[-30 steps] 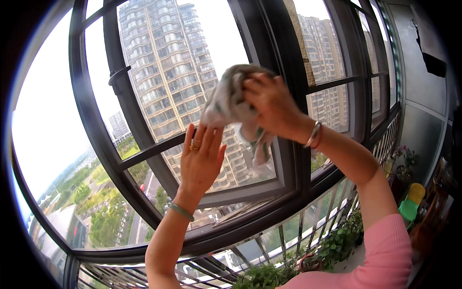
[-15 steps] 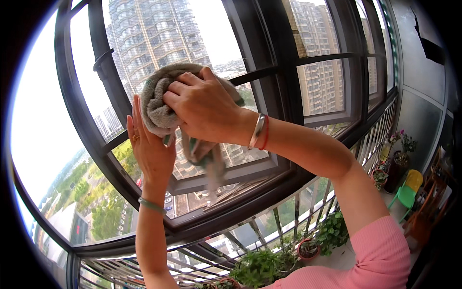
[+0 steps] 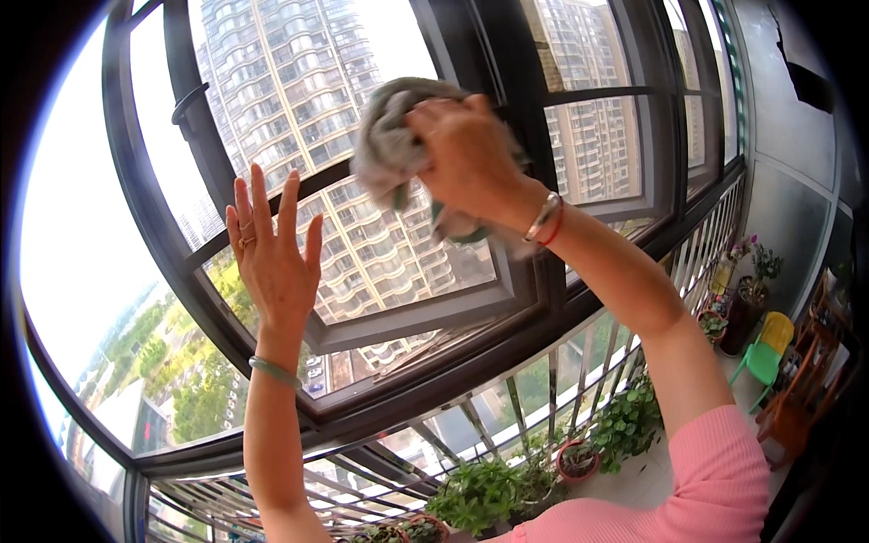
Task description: The person wipes the window frame and glass panes with a cloth. They dip the cloth into a green basin of water to rinse it, wring it out, and then continue wiping the window frame and glass.
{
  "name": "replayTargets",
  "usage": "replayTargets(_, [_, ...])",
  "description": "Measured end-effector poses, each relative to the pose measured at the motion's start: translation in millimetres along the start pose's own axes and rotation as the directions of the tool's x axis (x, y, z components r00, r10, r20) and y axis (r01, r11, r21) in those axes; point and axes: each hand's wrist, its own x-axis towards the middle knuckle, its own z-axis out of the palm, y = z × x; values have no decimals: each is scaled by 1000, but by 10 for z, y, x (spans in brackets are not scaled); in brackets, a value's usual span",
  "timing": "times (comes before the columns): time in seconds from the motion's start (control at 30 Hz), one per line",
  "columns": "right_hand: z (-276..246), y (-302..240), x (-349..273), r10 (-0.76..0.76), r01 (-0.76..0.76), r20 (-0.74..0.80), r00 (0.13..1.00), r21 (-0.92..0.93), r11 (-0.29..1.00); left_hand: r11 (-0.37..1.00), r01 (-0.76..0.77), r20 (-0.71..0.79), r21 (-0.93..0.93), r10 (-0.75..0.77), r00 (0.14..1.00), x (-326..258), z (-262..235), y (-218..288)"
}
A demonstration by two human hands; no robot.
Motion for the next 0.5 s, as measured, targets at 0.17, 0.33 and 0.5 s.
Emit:
replayTargets(0.17, [-273,320,-47,112,-108,59,992,-63,992,1000,-5,15,21,4,1000,-33,0,-46])
replayTargets(0.33, [-314,458,-200,78,-64,31,996,-310,949,1000,-1,0,32,1,1000,-43,57,-40])
replayTargets(0.5, [-252,449,-225,41,-72,-110,993,-296,952,1000,-17,47,23,16,999,-15,-39,-54])
